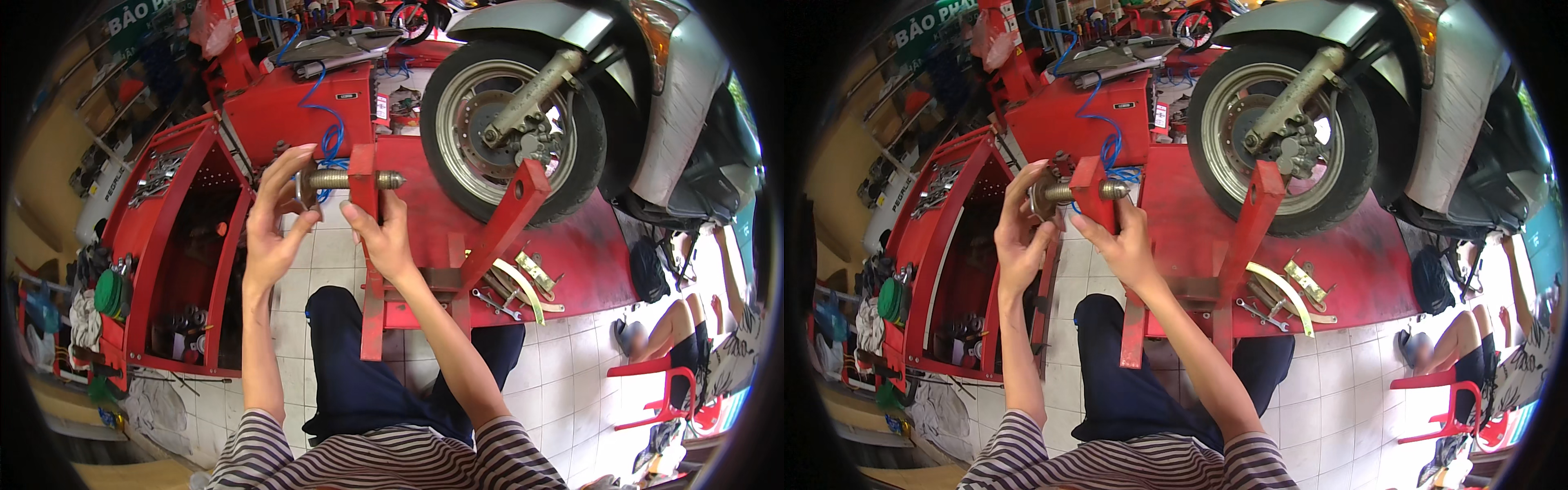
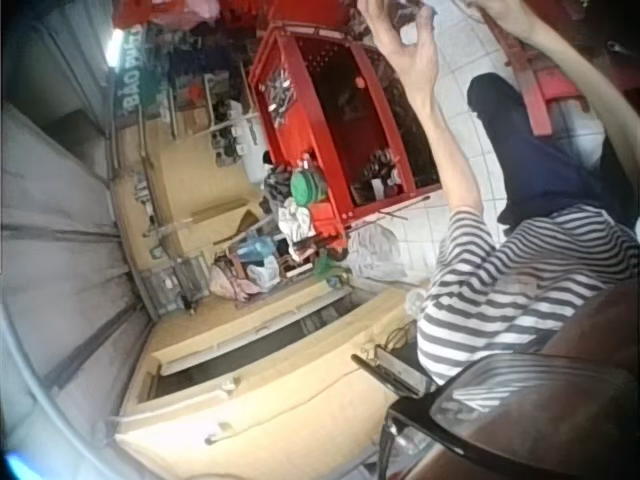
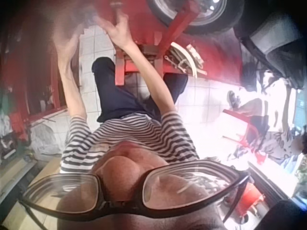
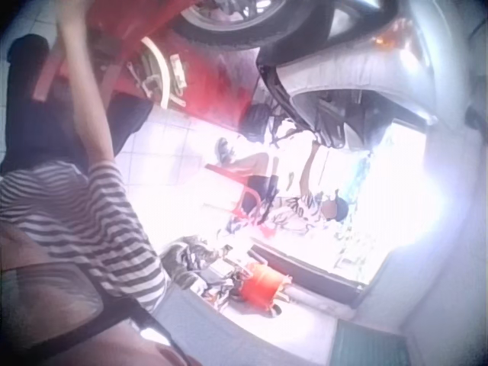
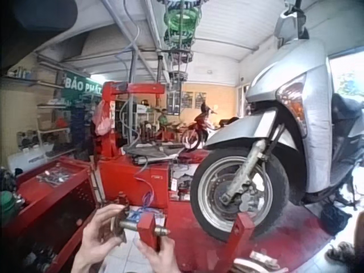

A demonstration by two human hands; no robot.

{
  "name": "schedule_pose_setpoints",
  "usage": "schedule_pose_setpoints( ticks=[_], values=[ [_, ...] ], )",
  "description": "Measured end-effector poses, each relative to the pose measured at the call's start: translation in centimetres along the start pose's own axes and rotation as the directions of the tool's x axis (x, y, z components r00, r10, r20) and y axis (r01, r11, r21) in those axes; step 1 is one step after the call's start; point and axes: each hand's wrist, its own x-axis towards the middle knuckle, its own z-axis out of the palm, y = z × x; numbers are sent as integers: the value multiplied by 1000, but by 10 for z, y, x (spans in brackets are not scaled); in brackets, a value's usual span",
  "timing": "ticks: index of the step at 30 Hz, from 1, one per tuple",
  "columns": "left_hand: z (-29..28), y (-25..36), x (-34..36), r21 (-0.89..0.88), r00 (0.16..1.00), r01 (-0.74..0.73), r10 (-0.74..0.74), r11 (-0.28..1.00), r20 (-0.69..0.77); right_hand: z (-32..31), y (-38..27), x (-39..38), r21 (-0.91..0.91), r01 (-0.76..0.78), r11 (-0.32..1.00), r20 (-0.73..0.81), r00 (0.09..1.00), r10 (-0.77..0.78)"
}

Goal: The person uses a wrench to tighten a bolt on a red motorcycle lift, then assembles a large threaded rod through metal plates on the lift structure by hand.

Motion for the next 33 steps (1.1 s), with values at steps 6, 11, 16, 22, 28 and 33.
schedule_pose_setpoints(
  ticks=[6, 11, 16, 22, 28, 33],
  values=[
    [-3, 10, 12, -15, 953, 303, -303, 953, -24, -4, -1, 0, -48, -16, 999, 14, 1000, 16],
    [13, 1, 9, -31, 993, -55, 51, 998, -105, 0, -1, 0, -49, 12, 999, 0, 1000, -12],
    [1, 8, 10, -7, 998, 60, -60, 998, -20, -2, -1, 0, -45, -10, 999, 5, 1000, 10],
    [7, 3, 11, -164, 987, 127, -141, 978, -73, -1, -1, 1, -52, 9, 999, 3, 1000, -9],
    [1, -11, -2, -1, 988, 134, -133, 991, -76, 0, -8, 1, -7, 66, 998, 42, 997, -65],
    [-21, -54, -10, -242, 954, 275, -295, 930, -46, -4, -15, 4, 31, 206, 978, 19, 978, -207]
  ],
)
